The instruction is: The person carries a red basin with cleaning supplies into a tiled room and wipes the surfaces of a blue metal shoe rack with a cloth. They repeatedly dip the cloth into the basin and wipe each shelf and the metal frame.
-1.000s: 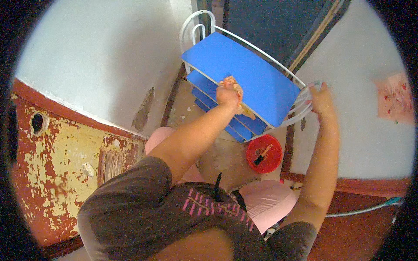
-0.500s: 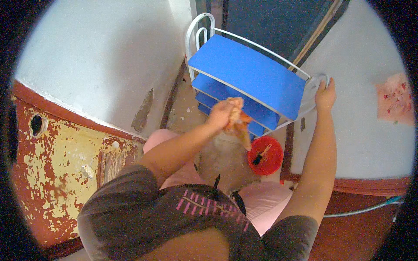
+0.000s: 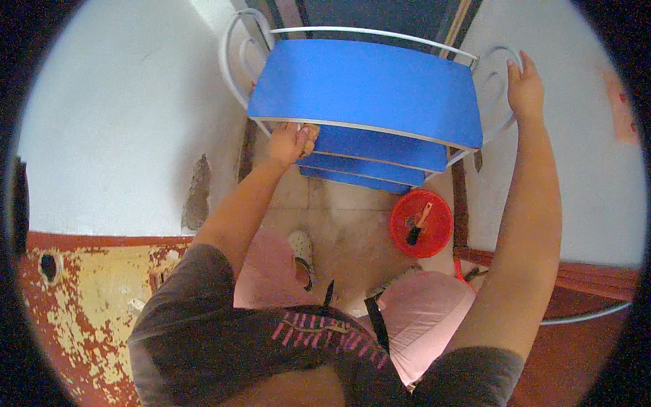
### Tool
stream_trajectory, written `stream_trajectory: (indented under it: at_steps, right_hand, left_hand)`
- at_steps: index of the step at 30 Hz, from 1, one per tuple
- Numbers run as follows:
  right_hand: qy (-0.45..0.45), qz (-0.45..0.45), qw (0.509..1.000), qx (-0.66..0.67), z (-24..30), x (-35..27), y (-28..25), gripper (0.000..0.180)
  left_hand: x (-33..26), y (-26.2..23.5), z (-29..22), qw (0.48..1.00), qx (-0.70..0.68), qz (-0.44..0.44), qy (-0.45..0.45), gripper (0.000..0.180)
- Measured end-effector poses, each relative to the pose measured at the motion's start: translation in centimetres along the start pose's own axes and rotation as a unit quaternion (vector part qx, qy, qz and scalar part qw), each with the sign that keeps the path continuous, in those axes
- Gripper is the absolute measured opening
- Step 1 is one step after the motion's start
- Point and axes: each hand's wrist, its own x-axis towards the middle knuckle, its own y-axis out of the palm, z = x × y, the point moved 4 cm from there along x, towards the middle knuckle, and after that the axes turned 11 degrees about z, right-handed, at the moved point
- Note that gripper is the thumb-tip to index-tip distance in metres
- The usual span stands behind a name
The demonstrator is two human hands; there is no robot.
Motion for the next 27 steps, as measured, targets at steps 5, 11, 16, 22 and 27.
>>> stream_trajectory:
  at_steps: [5, 11, 16, 22, 27]
  right_hand:
    - [0.030, -0.027, 0.998, -0.041, 0.5, -0.3, -1.9, 0.050]
    - [0.032, -0.258, 0.965, 0.016, 5.3, -13.3, 0.5, 0.052]
    - [0.048, 0.004, 0.972, 0.228, 14.2, -29.9, 13.8, 0.040]
    - [0.046, 0.044, 0.989, 0.131, 17.2, -26.1, 17.0, 0.050]
    - [0.052, 0.154, 0.984, -0.079, 15.7, -23.4, 22.2, 0.048]
  left_hand:
    - [3.4, 3.4, -3.0, 0.981, 0.089, 0.163, 0.048, 0.047]
    - [2.9, 7.2, -9.3, 0.971, 0.042, 0.225, 0.067, 0.046]
    - [3.4, 12.7, -17.7, 0.955, -0.077, 0.229, 0.172, 0.043]
    - [5.3, 11.6, -11.0, 0.789, -0.537, 0.298, 0.012, 0.039]
    - [0.8, 3.3, -4.1, 0.828, -0.470, 0.226, -0.206, 0.034]
